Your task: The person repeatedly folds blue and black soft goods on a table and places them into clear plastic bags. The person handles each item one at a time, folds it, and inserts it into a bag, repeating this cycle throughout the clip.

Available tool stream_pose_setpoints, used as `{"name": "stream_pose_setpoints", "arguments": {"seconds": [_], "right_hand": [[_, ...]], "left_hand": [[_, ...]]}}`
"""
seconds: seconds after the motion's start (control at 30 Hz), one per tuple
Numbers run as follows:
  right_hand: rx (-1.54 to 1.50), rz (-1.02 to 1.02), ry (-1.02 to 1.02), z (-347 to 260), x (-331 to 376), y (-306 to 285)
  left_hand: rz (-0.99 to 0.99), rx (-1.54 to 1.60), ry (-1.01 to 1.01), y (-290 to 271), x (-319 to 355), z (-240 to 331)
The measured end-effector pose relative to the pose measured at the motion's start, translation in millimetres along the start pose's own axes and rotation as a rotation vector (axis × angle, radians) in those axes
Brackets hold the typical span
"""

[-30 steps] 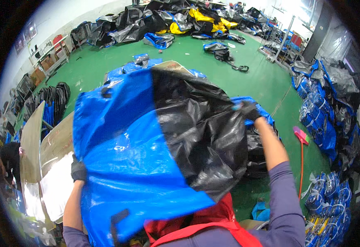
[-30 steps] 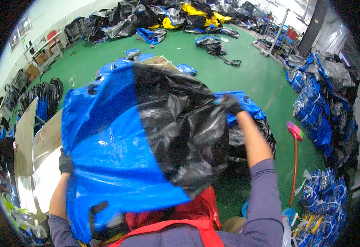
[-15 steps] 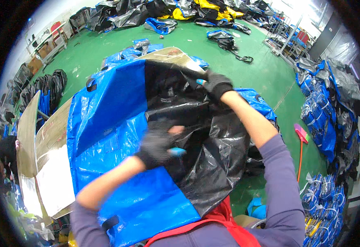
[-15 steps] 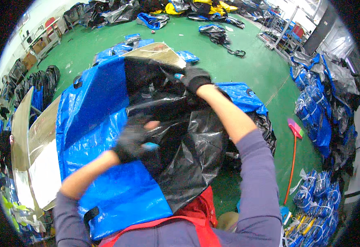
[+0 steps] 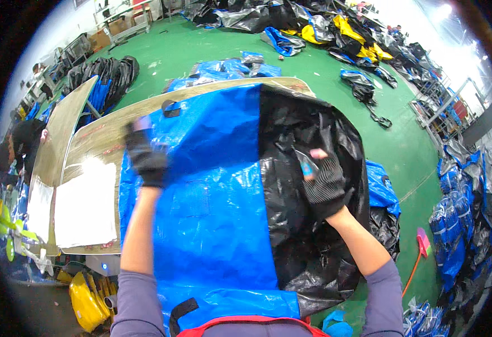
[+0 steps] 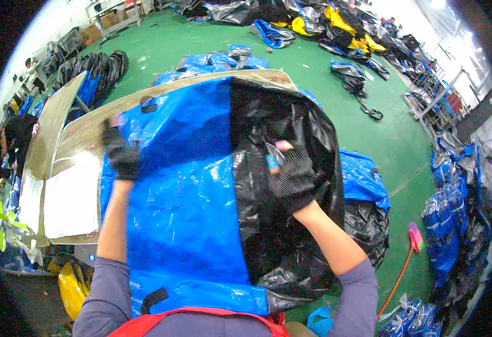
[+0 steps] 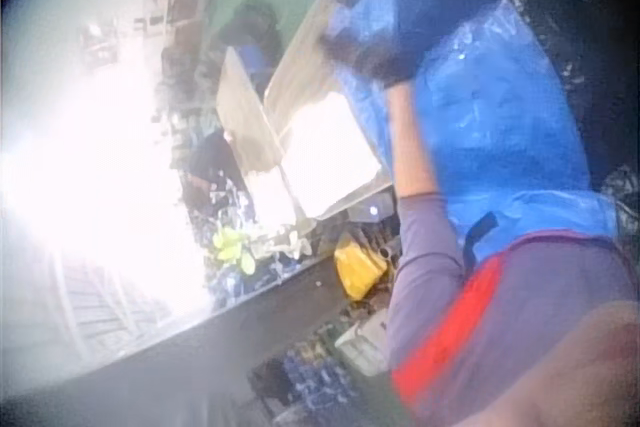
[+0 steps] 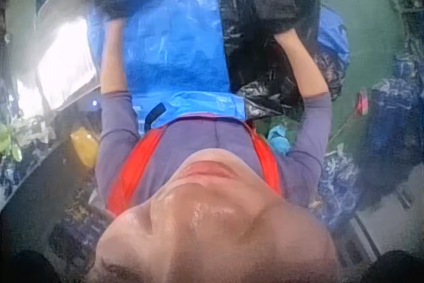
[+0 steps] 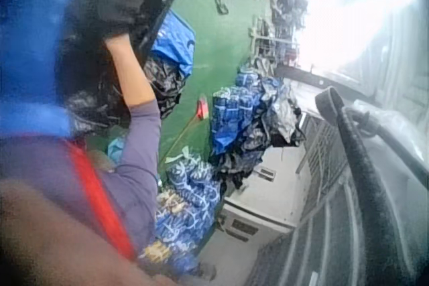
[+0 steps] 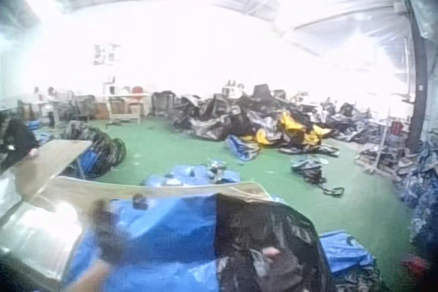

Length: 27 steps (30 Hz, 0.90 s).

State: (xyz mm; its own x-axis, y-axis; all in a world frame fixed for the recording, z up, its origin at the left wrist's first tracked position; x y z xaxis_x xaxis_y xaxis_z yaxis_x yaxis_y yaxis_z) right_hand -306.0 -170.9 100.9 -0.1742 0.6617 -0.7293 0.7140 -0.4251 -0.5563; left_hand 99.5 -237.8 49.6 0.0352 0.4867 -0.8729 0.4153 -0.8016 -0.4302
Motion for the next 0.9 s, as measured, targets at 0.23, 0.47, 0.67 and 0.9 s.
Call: {"name": "stream_pose_setpoints", "arguments": {"seconds": [0.23,0.47,0.67,0.9], "right_hand": [[-0.201,-0.192,-0.048,-20,19,18],[0.155,-0.766,-0.025,39,39,-25],[0.508,-1.166,0.65,93,68,-48],[0.367,-0.422,0.08,-26,-134,35]], "left_hand": [[-1.451,1.064,-0.812,157,101,-157],[-0.568,0.623,-0.514,109,41,-188],[-0.765,0.335,-0.474,150,74,-184],[-0.515,0.753,0.591,-7,51,79]]}}
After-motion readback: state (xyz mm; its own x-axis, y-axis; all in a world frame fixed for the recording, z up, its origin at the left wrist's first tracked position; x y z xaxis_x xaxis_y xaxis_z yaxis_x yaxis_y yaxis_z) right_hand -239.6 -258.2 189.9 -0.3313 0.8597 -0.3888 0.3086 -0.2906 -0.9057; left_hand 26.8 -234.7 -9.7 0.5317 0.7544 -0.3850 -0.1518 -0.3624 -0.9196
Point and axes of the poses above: each hand's wrist, its own x-axis away from the middle knuckle, its own y-axis out of the palm, z = x × y, the point moved 3 cm from there along -x, towards the middle knuckle, and after that the axes turned 15 degrees about -x, right-handed, at the moved point
